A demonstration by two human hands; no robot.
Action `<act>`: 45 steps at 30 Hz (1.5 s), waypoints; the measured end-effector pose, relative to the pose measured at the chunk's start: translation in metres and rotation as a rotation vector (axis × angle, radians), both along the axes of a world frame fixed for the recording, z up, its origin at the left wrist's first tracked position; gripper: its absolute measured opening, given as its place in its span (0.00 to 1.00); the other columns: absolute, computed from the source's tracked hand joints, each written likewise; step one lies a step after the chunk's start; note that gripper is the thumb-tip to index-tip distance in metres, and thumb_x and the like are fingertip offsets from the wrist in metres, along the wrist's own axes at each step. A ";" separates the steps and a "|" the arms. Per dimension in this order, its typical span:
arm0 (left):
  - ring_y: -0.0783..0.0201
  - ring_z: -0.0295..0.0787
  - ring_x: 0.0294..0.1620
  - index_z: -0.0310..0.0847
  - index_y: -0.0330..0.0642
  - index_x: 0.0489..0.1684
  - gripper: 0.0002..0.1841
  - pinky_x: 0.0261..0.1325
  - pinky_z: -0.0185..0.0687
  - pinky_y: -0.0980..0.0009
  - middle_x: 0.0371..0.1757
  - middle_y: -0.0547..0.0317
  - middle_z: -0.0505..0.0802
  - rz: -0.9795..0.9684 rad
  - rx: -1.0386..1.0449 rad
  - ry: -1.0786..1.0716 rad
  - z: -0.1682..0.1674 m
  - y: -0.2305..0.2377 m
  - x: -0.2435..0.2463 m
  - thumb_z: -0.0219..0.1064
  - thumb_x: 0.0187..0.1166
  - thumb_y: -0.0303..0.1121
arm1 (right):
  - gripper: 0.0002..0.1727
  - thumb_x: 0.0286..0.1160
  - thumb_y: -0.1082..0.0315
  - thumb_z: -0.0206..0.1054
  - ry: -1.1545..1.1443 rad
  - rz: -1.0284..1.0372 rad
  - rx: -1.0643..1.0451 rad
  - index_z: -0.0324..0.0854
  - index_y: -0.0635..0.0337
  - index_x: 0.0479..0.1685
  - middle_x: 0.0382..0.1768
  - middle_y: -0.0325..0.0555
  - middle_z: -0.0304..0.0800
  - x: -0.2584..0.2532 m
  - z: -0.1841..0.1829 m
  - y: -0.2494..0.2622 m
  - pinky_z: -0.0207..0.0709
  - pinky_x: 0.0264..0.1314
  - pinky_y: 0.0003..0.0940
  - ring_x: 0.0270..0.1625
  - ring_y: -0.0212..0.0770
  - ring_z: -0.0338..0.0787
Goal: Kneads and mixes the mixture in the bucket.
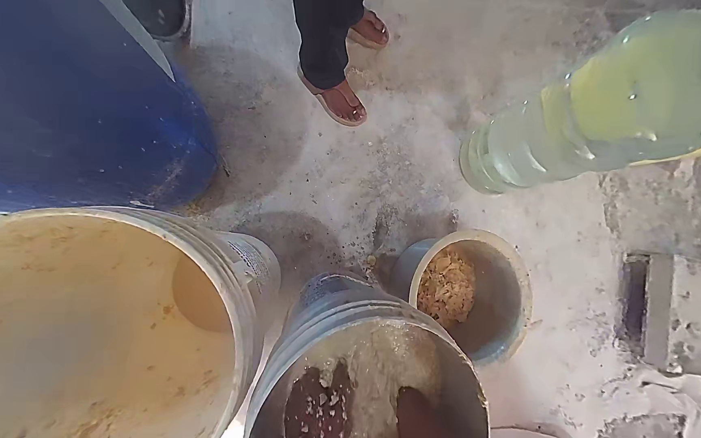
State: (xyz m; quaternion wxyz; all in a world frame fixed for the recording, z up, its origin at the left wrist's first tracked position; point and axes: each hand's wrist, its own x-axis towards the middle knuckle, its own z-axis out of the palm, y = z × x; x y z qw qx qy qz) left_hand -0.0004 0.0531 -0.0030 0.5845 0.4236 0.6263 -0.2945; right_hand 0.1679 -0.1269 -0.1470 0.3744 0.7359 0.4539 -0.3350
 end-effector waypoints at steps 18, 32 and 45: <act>0.40 0.60 0.90 0.62 0.28 0.85 0.26 0.91 0.50 0.50 0.86 0.31 0.70 0.245 0.266 -0.035 -0.068 -0.048 -0.020 0.52 0.92 0.32 | 0.26 0.93 0.71 0.47 0.515 -0.650 0.176 0.61 0.75 0.85 0.86 0.65 0.65 0.010 0.129 0.075 0.52 0.93 0.38 0.91 0.50 0.63; 0.40 0.59 0.90 0.60 0.17 0.82 0.25 0.91 0.49 0.54 0.84 0.25 0.69 0.342 0.354 -0.121 -0.016 -0.067 -0.008 0.53 0.87 0.23 | 0.26 0.89 0.72 0.53 0.858 -0.592 0.362 0.65 0.79 0.81 0.78 0.66 0.76 -0.009 0.177 0.078 0.60 0.86 0.25 0.83 0.39 0.74; 0.41 0.69 0.84 0.61 0.18 0.81 0.24 0.86 0.59 0.54 0.80 0.24 0.74 0.417 0.061 -0.228 -0.002 -0.037 -0.004 0.55 0.88 0.23 | 0.27 0.88 0.71 0.55 0.851 -0.527 0.265 0.66 0.79 0.81 0.81 0.68 0.72 -0.014 0.103 0.052 0.58 0.90 0.37 0.86 0.52 0.70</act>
